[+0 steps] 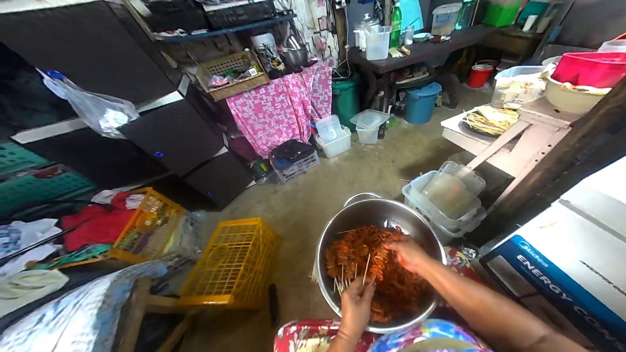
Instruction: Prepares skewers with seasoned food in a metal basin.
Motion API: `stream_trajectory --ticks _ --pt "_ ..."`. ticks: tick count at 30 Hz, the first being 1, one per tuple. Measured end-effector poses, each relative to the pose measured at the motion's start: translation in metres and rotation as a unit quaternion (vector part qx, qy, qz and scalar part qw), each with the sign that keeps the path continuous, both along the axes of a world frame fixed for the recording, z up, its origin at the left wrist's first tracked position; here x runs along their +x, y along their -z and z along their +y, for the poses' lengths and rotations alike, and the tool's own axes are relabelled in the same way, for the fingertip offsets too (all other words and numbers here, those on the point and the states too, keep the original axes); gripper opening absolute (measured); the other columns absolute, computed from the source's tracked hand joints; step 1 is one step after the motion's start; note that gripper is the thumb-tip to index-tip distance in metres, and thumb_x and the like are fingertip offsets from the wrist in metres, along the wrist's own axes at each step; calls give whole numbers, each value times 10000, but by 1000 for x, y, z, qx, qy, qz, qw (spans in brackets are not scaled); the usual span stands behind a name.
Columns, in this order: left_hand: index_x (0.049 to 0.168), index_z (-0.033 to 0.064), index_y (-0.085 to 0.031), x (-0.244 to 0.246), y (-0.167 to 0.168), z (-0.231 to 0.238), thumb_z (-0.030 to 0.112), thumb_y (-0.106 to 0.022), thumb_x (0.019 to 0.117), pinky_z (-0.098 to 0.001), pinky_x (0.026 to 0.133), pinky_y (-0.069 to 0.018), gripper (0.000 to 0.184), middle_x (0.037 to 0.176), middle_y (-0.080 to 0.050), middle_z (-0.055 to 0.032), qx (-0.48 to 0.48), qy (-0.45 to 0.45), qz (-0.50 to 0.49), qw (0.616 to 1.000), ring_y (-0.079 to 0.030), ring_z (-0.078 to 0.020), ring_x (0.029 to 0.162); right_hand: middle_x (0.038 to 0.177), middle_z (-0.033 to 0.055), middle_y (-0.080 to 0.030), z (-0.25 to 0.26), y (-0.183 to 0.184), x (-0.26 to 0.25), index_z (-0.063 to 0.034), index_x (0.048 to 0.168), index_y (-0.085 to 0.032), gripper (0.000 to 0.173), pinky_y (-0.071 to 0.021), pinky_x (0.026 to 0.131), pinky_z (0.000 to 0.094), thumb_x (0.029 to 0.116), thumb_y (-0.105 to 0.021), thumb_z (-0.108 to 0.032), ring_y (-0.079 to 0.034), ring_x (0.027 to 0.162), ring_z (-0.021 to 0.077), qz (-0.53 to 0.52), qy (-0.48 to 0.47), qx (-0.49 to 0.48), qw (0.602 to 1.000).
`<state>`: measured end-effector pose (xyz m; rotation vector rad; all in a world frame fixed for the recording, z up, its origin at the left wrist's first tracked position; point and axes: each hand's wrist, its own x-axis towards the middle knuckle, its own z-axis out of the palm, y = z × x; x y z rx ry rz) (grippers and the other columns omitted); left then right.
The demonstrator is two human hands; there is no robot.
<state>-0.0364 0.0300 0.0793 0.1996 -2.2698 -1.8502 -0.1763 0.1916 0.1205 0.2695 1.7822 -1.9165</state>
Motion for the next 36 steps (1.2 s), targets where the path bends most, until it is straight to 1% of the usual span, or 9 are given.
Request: stream_trajectory --ticks 10,13,16,18,20,24,29,33,36 --pt "967 -1 -723 3 1 0 16 -644 916 -185 646 -533 96 740 -695 13 -6 6 3 1000 -616 7 636 886 41 -652 3 -2 -1 -18 950 -670 12 -475 617 263 943 -662 -13 -580 729 91 27 -81 21 996" --pt "971 -6 -718 3 0 1 10 -635 915 -187 642 -530 101 733 -690 10 -5 0 4 1000 -612 4 633 900 37 -644 1 -5 1 -22 980 -655 31 -475 608 254 950 -657 -16 -576 722 84 4 -76 7 997" --pt "998 -17 -712 2 0 0 15 -630 928 -196 687 -553 113 784 -710 -7 -4 -19 5 1000 -644 -3 685 943 65 -654 2 3 -2 -12 1069 -645 107 -529 663 312 967 -653 -43 -618 778 131 -21 -70 -24 997" --pt "998 -16 -710 1 1 -1 12 -621 929 -191 669 -544 115 776 -704 0 5 -28 12 1000 -633 0 670 923 73 -660 5 8 -4 -5 1119 -630 148 -538 637 304 990 -641 -77 -630 737 140 -31 -84 -29 996" --pt "995 -13 -711 1 3 -1 14 -619 931 -187 650 -535 116 763 -699 5 8 -27 16 999 -624 1 653 874 68 -663 9 9 -5 -1 1125 -609 142 -550 619 297 1015 -610 -90 -639 691 144 -40 -104 -34 993" --pt "990 -12 -713 1 1 -1 14 -621 933 -181 653 -534 111 765 -702 7 13 -27 10 1000 -625 5 657 833 36 -659 18 5 -5 -23 1072 -610 99 -558 637 294 1038 -529 -69 -645 690 134 -37 -146 -58 987" --pt "987 -8 -714 0 3 -2 13 -623 933 -185 647 -535 108 770 -703 6 20 -25 9 999 -625 -1 654 802 42 -665 24 9 -7 -22 1037 -600 117 -588 669 332 1031 -482 -24 -668 690 167 -26 -169 -88 981" --pt "984 -6 -711 1 1 -2 7 -620 929 -177 636 -525 107 752 -693 11 22 -23 6 999 -612 7 639 824 31 -656 26 9 -8 -17 1064 -598 120 -577 675 325 1011 -491 -2 -662 710 152 -11 -187 -66 980" --pt "987 -8 -711 1 1 -2 9 -623 932 -182 655 -536 105 766 -702 9 22 -19 4 1000 -626 4 659 812 29 -661 26 10 -7 -19 1015 -612 94 -577 661 312 1017 -518 -24 -660 692 143 7 -192 -34 981"
